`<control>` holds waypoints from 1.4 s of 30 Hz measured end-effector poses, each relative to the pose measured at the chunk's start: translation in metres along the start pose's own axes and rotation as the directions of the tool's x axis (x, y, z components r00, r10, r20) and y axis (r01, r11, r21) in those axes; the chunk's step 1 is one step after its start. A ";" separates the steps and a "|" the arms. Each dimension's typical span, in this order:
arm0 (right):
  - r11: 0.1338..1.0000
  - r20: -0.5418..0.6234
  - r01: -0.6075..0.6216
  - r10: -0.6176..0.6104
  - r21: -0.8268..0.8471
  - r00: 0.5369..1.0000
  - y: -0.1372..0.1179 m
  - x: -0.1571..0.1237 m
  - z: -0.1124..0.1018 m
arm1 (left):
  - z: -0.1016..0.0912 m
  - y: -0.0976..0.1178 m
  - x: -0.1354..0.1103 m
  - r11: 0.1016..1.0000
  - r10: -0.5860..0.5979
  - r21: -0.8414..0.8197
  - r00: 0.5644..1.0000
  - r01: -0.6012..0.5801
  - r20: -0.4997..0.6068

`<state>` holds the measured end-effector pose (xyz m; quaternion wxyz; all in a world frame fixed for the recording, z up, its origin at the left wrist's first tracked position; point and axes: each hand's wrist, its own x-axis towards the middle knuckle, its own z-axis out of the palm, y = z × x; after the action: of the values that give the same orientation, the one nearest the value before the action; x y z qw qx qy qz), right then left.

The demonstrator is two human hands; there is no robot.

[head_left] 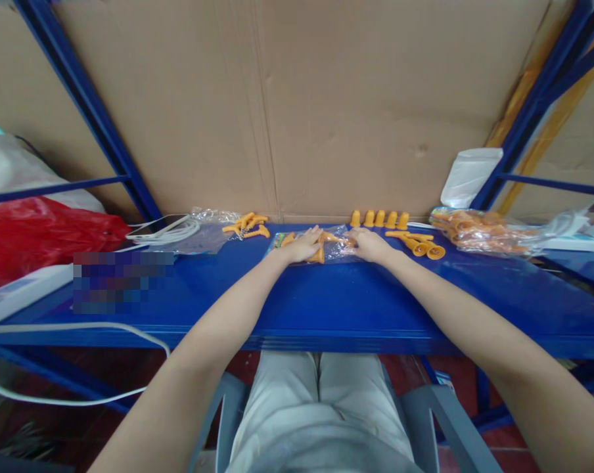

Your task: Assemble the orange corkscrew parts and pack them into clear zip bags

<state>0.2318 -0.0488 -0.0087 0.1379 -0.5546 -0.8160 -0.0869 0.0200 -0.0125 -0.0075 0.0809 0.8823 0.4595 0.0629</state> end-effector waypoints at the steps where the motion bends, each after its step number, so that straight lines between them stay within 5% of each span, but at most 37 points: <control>1: 0.999 -0.003 -0.048 0.048 -0.021 0.999 -0.001 0.000 -0.001 | 0.001 0.000 -0.001 1.000 0.005 -0.004 1.000 -0.005 -0.001; 6: 0.982 0.062 -0.186 0.184 0.023 0.981 -0.006 -0.002 -0.004 | -0.001 0.002 -0.004 0.999 0.028 -0.015 1.000 -0.028 0.004; 15: 0.915 -0.030 -0.027 0.043 0.403 0.999 0.010 -0.001 0.005 | 0.002 -0.003 -0.002 0.998 0.049 -0.046 0.998 -0.050 -0.032; 20: 0.853 -0.053 -0.046 0.087 0.519 0.995 0.016 0.004 0.017 | 0.002 -0.005 0.000 0.998 0.051 -0.037 0.998 -0.053 -0.036; 25: 0.845 -0.013 -0.217 0.256 0.489 0.967 0.010 0.008 0.016 | 0.000 -0.001 -0.002 0.998 0.048 -0.039 0.999 -0.049 -0.022; 32: 0.870 0.097 -0.280 0.264 0.405 0.960 0.000 0.001 -0.004 | 0.002 0.005 -0.004 0.995 0.080 -0.061 0.997 -0.080 -0.009; 42: 0.888 -0.020 -0.322 0.347 0.329 0.938 0.015 0.007 0.003 | 0.006 0.009 -0.004 0.985 0.159 -0.060 0.987 -0.159 -0.014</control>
<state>0.2430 -0.0363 -0.0095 0.2708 -0.6532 -0.7053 0.0505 0.0258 -0.0209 -0.0116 0.1005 0.9130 0.3858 0.0872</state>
